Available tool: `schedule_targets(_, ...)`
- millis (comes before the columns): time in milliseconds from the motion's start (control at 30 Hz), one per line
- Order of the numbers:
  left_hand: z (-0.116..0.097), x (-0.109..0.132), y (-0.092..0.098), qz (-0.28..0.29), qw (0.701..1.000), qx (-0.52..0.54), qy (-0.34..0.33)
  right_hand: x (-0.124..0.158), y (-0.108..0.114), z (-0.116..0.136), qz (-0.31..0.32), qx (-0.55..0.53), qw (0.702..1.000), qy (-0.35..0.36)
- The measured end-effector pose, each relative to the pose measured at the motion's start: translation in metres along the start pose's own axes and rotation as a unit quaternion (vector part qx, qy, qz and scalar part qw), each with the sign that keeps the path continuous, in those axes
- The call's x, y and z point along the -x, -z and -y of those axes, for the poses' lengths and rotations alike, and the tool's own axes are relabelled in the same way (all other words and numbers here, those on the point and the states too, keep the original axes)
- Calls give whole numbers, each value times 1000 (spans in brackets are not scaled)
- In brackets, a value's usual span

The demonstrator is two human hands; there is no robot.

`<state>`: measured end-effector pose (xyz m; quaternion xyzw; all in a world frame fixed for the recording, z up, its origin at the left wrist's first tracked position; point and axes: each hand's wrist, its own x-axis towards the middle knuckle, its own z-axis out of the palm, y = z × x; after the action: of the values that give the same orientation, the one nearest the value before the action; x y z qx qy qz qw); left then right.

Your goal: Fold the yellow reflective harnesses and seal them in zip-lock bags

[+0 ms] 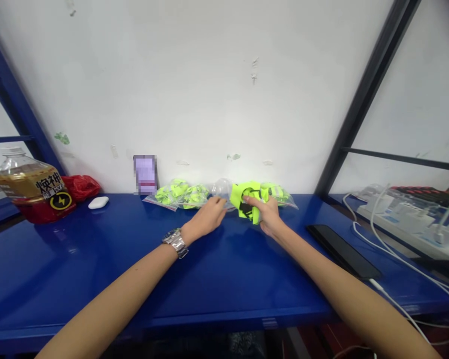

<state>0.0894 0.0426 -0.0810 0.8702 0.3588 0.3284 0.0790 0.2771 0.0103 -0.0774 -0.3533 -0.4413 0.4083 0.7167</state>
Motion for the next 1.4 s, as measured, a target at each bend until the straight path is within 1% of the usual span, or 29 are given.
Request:
schedule_targets(100, -4, 1, -17, 43, 997, -55, -12, -2, 4, 2, -3, 1, 1000, 4)
schedule_targets(167, -8, 2, -23, 57, 995, -76, -4, -3, 5, 4, -2, -10, 1000, 4)
schedule_targets(267, -16, 3, -22, 73, 993, -93, 1, -4, 5, 11, -4, -30, 1000, 6)
schedule_targets(367, -28, 6, -15, 84, 992, -94, -5, -2, 3, 20, 5, -56, 998, 5)
schedule_targets(433, -37, 7, -8, 76, 992, -96, -8, 2, 0, 25, 21, -90, 996, -4)
schedule_targets(533, -48, 9, 6, 40, 994, -105, 3, 10, -6, 31, 68, -138, 988, -16)
schedule_targets(600, -54, 10, 19, 27, 993, -117, 22, 15, -9, 33, 90, -149, 985, -18)
schedule_targets(667, -61, 12, 37, 17, 987, -157, 42, 18, -12, 33, 93, -146, 985, -20)
schedule_targets(700, -64, 13, 47, 5, 980, -195, 47, 19, -13, 33, 91, -142, 985, -24)
schedule_targets(733, -69, 15, 57, -16, 966, -250, 60, 20, -14, 33, 87, -137, 986, -28)
schedule_targets(800, -78, 22, 76, -64, 930, -350, 97, 20, -14, 33, 83, -127, 988, -32)
schedule_targets(833, -82, 27, 82, -80, 914, -381, 112, 19, -14, 32, 82, -123, 988, -32)
schedule_targets(867, -86, 34, 85, -77, 905, -400, 120, 18, -14, 32, 80, -122, 989, -29)
schedule_targets(900, -89, 41, 85, -57, 903, -408, 122, 18, -13, 32, 79, -121, 989, -24)
schedule_targets(967, -90, 54, 74, 13, 913, -391, 115, 16, -12, 31, 73, -119, 990, -18)
schedule_targets(1033, -84, 63, 56, 57, 935, -340, 84, 15, -10, 30, 69, -111, 991, -17)
schedule_targets(1067, -80, 64, 46, 73, 947, -306, 71, 14, -9, 29, 67, -106, 992, -16)
schedule_targets(1100, -75, 62, 38, 73, 955, -278, 70, 14, -8, 29, 67, -101, 993, -16)
schedule_targets(1167, -64, 53, 30, 72, 970, -217, 82, 13, -7, 28, 64, -95, 993, -16)
schedule_targets(1233, -56, 40, 34, 94, 981, -144, 92, 13, -7, 28, 58, -95, 994, -16)
schedule_targets(1267, -52, 34, 40, 107, 984, -109, 94, 13, -7, 28, 57, -95, 994, -19)
schedule_targets(1300, -48, 30, 47, 106, 986, -87, 92, 13, -7, 28, 56, -95, 994, -23)
schedule_targets(1333, -44, 27, 55, 94, 989, -78, 81, 13, -8, 29, 57, -95, 993, -29)
schedule_targets(1400, -36, 25, 68, 69, 993, -91, 35, 14, -9, 29, 66, -94, 992, -48)
